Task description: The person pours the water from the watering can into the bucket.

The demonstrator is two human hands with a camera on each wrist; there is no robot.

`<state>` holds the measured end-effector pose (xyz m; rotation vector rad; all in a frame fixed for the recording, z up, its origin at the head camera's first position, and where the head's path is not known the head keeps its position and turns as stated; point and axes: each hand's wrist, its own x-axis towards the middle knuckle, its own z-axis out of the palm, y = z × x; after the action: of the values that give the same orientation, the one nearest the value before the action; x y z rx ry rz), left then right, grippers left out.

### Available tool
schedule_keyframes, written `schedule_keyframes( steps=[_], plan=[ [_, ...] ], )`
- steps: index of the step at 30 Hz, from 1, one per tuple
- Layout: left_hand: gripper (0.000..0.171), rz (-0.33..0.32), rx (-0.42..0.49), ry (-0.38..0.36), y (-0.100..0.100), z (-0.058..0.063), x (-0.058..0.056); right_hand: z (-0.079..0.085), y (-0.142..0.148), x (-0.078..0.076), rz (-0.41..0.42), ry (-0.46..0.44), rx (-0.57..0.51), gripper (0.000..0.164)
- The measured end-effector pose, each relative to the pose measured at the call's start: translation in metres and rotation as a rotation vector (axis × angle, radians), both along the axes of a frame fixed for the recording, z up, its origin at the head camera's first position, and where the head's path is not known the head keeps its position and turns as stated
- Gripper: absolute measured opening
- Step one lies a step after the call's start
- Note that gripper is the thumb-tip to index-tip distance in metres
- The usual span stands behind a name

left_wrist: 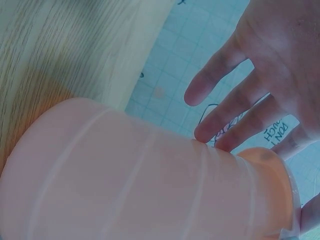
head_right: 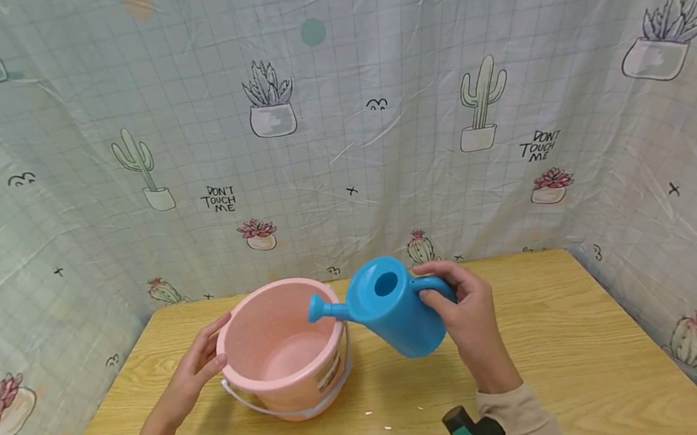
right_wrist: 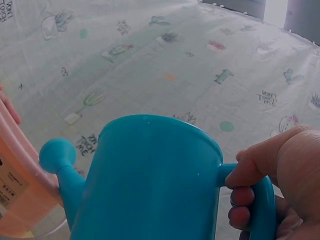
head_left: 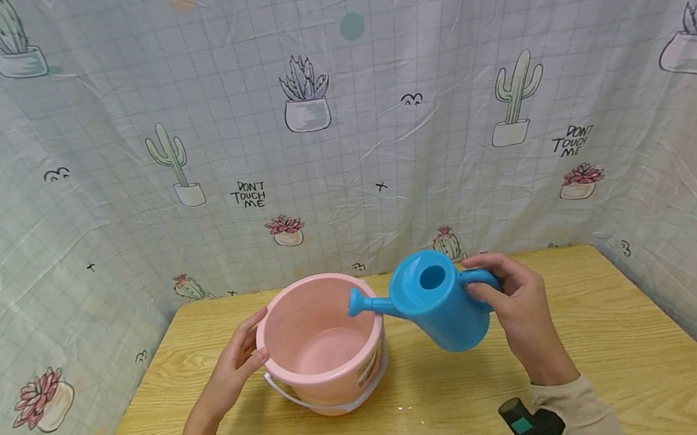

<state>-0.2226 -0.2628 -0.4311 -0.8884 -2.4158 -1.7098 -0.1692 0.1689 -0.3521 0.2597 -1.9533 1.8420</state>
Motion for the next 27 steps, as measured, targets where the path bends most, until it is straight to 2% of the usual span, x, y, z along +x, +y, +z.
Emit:
schedule_keyframes(
  steps=[7,17,27],
  plan=[
    [0.06,0.012,-0.002,0.001,-0.0008,0.0002,-0.0015,0.0007,0.0003,-0.0007,-0.015,-0.006,0.001,0.026],
    [0.06,0.023,-0.011,-0.009,-0.0007,0.0,-0.0001,0.0013,-0.0001,-0.0002,0.009,0.019,-0.027,0.026],
    [0.06,0.015,-0.005,-0.002,-0.0006,-0.0004,-0.0003,0.0007,0.0002,0.0004,0.004,0.014,-0.012,0.026]
  ],
)
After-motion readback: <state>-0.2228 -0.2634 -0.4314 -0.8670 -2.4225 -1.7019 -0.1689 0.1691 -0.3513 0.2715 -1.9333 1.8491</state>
